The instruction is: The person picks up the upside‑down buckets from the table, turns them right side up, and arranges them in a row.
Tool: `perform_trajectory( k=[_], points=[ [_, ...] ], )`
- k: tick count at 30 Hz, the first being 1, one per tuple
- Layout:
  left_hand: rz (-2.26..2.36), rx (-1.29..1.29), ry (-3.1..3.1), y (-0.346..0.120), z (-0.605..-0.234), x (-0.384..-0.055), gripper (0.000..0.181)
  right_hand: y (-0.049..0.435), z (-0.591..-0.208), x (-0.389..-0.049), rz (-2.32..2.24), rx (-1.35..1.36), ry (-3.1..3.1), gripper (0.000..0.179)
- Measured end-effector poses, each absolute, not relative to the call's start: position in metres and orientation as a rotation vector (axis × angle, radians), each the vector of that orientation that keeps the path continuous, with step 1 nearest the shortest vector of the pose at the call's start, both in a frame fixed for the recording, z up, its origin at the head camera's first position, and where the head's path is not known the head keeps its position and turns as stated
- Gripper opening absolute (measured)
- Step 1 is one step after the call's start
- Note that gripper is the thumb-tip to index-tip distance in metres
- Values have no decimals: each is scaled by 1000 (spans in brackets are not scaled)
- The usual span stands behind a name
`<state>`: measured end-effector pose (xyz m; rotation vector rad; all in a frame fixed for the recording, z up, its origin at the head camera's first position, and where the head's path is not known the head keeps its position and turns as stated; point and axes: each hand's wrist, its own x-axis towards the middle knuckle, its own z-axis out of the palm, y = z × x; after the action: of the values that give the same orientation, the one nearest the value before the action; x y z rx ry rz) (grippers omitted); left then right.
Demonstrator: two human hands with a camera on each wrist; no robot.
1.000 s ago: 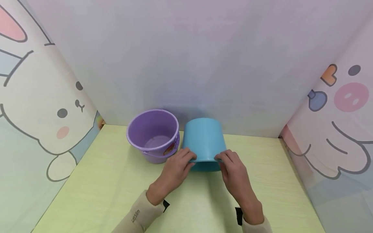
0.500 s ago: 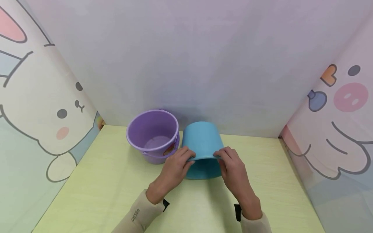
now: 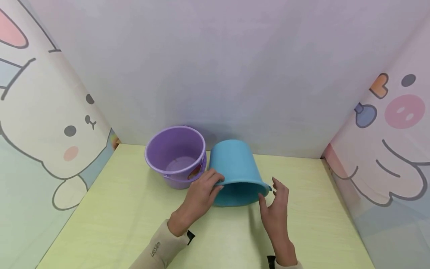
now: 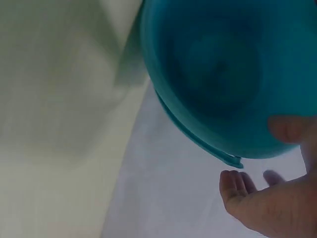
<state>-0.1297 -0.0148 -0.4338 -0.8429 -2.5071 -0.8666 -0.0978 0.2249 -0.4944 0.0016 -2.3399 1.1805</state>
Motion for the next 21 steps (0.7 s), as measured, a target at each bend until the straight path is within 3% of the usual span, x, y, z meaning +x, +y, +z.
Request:
perform_trajectory(
  k=[8, 21],
  points=[
    [-872, -838, -2489, -15, -434, -129, 21, 224, -516, -89, 1662, -292, -2424, 69],
    [-889, -822, -2507, -15, -434, -128, 19, 219, -533, -96, 2056, -429, -2521, 51]
  ],
)
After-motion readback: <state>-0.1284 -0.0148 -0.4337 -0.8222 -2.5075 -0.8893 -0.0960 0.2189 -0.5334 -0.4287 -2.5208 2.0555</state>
